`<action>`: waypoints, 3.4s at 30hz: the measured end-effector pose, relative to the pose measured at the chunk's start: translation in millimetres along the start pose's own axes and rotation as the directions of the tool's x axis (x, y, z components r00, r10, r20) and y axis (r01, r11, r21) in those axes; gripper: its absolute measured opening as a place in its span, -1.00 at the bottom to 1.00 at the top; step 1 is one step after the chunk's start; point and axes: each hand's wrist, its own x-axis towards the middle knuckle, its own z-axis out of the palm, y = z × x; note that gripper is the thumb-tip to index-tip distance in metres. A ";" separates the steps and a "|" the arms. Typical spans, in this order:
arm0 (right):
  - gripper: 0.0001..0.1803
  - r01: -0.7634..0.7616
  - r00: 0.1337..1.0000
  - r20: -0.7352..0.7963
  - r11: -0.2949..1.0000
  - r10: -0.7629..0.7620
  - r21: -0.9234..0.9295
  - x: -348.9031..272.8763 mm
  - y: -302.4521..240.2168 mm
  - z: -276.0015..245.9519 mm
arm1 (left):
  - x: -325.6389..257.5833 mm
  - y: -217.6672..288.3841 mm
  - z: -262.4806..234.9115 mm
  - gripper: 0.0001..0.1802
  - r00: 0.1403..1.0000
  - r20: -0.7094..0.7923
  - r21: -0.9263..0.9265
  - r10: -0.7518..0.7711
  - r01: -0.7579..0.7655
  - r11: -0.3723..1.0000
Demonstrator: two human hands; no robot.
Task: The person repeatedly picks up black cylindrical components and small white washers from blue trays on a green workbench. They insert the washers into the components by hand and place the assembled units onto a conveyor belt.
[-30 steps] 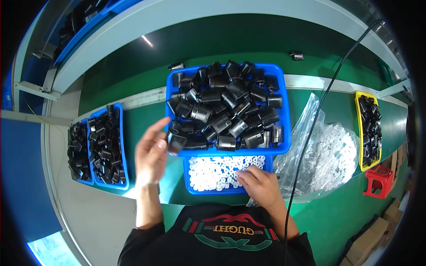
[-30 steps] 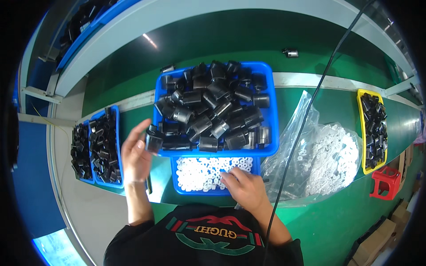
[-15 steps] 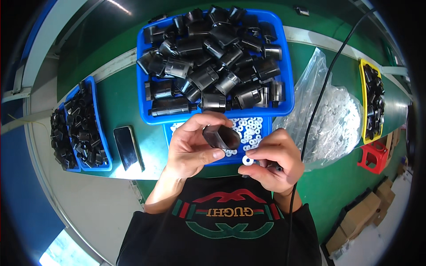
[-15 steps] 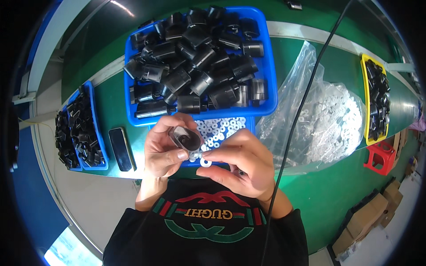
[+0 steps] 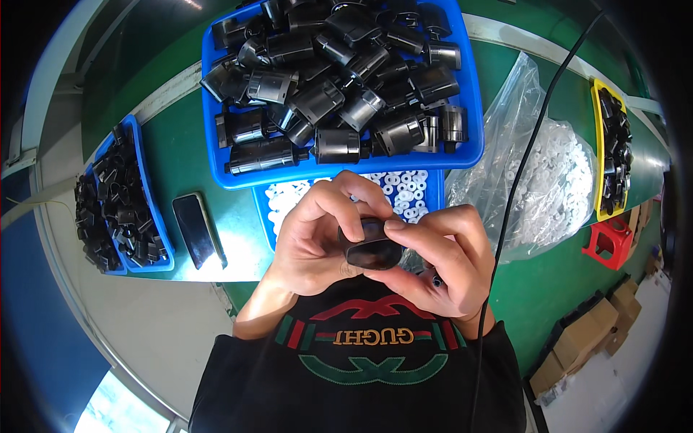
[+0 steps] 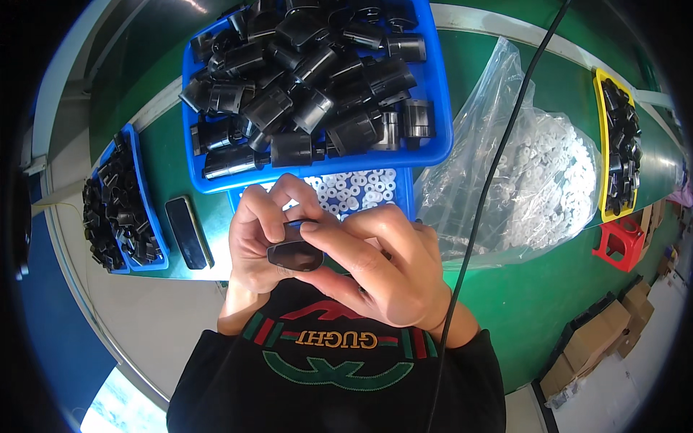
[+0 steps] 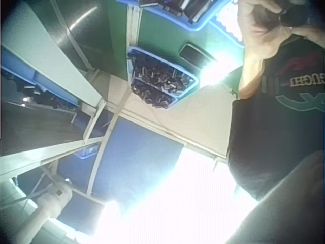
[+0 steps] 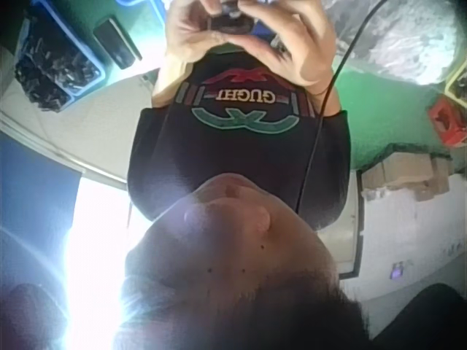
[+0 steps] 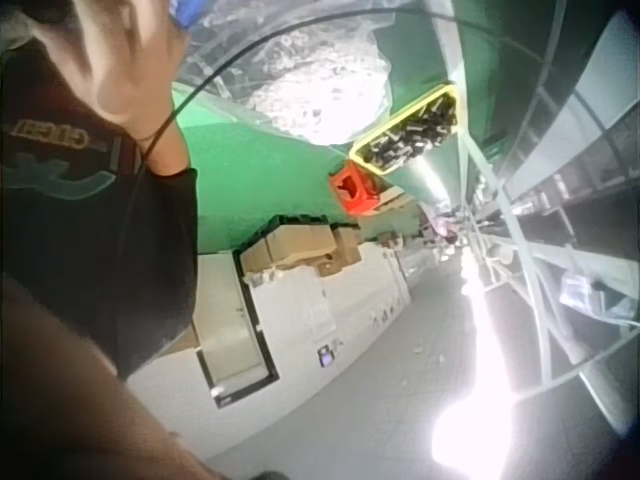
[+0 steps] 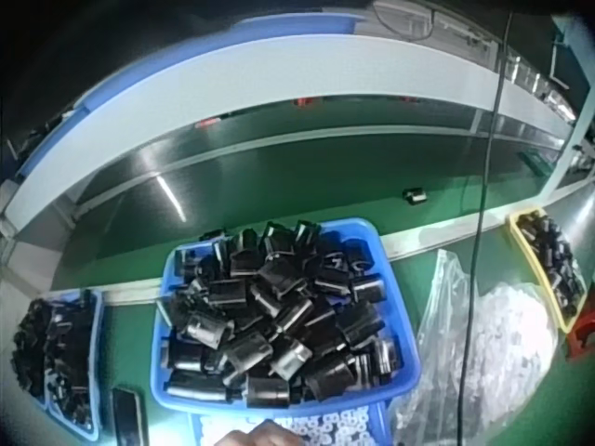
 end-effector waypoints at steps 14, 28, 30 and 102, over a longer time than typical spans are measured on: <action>-0.70 0.005 1.000 -0.004 0.978 -0.004 0.206 6.1 -1.9 -15.8 | 6.6 15.7 -2.0 -0.56 0.988 0.068 0.615 -0.142 0.070 0.785; -0.86 0.155 0.968 -0.072 0.350 -0.240 0.924 46.9 -2.9 -25.2 | 18.0 11.0 23.7 -0.69 0.997 0.026 0.841 0.078 -0.064 0.537; -0.85 0.161 0.981 -0.099 0.404 -0.168 0.901 42.2 -6.7 -20.0 | 17.3 9.4 27.6 -0.68 0.994 0.029 0.843 0.101 -0.079 0.533; -0.78 -0.068 0.994 0.042 0.869 0.102 -0.490 -56.0 56.0 26.3 | 184.9 160.5 -233.8 -0.53 0.973 -0.215 0.885 0.084 0.231 -0.403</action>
